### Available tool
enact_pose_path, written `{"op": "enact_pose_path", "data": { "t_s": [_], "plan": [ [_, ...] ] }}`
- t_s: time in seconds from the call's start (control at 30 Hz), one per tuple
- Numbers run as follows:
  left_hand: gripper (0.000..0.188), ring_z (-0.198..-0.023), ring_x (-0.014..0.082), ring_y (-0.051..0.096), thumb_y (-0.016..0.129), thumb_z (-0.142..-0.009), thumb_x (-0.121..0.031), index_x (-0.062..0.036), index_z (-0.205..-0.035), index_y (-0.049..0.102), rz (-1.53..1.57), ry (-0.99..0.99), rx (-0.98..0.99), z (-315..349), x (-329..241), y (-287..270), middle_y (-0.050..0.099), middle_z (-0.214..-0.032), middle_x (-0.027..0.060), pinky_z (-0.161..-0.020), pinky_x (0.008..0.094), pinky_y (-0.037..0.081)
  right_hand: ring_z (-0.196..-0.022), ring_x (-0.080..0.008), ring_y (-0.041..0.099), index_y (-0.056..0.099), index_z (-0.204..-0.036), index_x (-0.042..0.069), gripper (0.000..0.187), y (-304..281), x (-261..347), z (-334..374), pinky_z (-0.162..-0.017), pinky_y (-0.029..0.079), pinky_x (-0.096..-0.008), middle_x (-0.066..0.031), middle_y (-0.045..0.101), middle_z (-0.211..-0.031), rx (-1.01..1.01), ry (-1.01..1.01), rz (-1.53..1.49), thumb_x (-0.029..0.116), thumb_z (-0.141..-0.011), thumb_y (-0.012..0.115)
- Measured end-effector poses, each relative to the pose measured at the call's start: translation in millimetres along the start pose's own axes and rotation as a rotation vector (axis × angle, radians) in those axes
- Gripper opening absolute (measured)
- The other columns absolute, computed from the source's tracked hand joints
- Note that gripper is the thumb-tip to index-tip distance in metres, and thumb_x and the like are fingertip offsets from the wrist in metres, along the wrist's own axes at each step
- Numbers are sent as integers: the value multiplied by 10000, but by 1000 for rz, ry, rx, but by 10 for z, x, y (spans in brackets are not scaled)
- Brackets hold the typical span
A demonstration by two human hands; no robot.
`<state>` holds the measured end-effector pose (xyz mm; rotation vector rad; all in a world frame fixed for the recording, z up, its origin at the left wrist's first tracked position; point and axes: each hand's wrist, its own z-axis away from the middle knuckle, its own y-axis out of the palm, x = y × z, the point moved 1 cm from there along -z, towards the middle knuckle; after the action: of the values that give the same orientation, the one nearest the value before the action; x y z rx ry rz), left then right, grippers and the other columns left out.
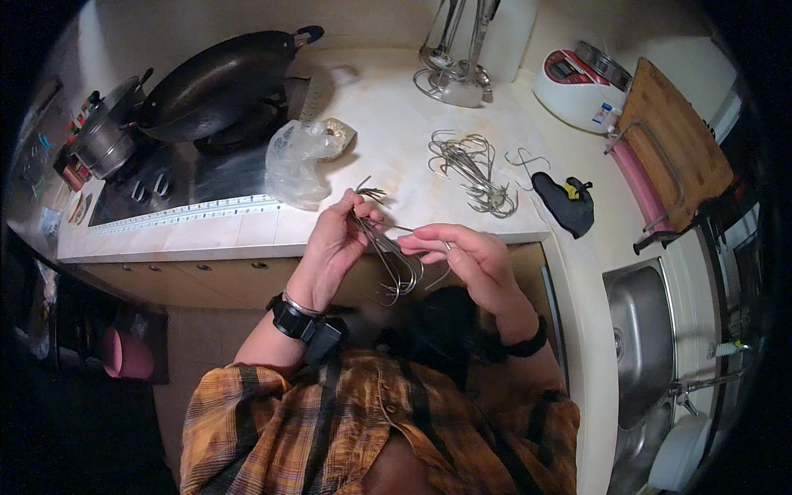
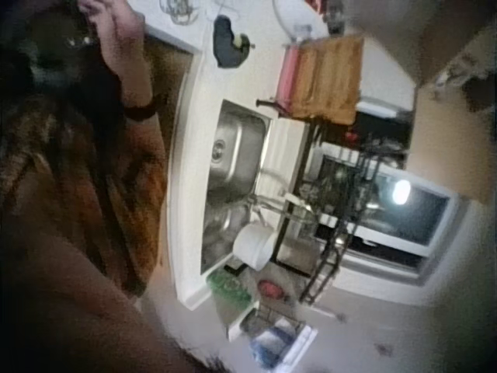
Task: The person assembles small metal hooks by threading wire through the prongs of a whisk-like tool. They repeatedly pick up individual hooks from the countertop, thread them onto the tool, and set the tool down to continue the process.
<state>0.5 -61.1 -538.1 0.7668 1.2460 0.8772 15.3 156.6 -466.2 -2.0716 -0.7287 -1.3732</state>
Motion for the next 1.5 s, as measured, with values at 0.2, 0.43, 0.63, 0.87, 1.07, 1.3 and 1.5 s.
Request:
{"op": "enact_pose_path", "data": {
  "t_s": [0.2, 0.43, 0.63, 0.87, 1.07, 1.3, 1.5],
  "plan": [
    [262, -719, 225, 566, 452, -1003, -246, -41, -851, 512, -54, -17, -68, 27, 36, 8, 555, -729, 68, -749, 361, 521, -921, -214, 681, 543, -1103, -55, 294, 54, 131, 13, -769, 541, -288, -186, 670, -1051, -164, -111, -81, 212, -987, 498],
    [298, -763, 212, 585, 437, -1009, -271, -37, -857, 539, -144, 135, 21, 138, 121, 120, 585, -765, 72, -810, 330, 505, -499, -125, 627, 572, -830, 17, 184, 203, 72, 41, -452, 472, -270, -60, 642, -578, -614, 10, 521, 172, -927, 593],
    [371, -830, 167, 605, 452, -1003, -322, -2, -898, 607, -306, 215, 123, 298, 235, 297, 657, -910, 114, -839, 311, 490, -434, -90, 548, 596, -873, -1, 162, 482, -314, -165, -420, 410, -239, -49, 601, -534, -490, 17, 712, 143, -941, 566],
    [410, -824, 163, 623, 479, -986, -359, 29, -948, 608, -307, 231, 215, 444, 248, 357, 669, -943, 151, -806, 313, 515, -451, -299, 564, 647, -789, 51, 110, 584, -177, -294, -435, 430, -376, -128, 556, -537, -416, -277, 1043, 144, -842, 671],
    [328, -841, 147, 604, 456, -1006, -277, 2, -967, 623, -273, 224, 247, 434, 198, 322, 653, -922, 89, -811, 291, 491, -508, -305, 614, 650, -809, 34, 139, 526, -173, -402, -469, 476, -401, -106, 637, -651, -506, -310, 884, 166, -851, 657],
    [327, -980, 223, 611, 450, -1004, -283, -20, -896, 612, -109, 135, 264, 383, 149, 258, 629, -1141, 190, -938, 353, 468, -568, -287, 640, 658, -868, 24, 92, 499, -328, -354, -501, 493, -348, -126, 645, -682, -381, -319, 886, 86, -810, 694],
    [354, -966, 223, 613, 468, -993, -333, -40, -832, 583, -267, 204, 215, 360, 216, 274, 647, -1082, 202, -923, 347, 470, -573, -267, 647, 655, -846, 30, 104, 441, -354, -352, -509, 498, -333, -121, 657, -711, -413, -311, 862, 90, -789, 718]
  ]
}}
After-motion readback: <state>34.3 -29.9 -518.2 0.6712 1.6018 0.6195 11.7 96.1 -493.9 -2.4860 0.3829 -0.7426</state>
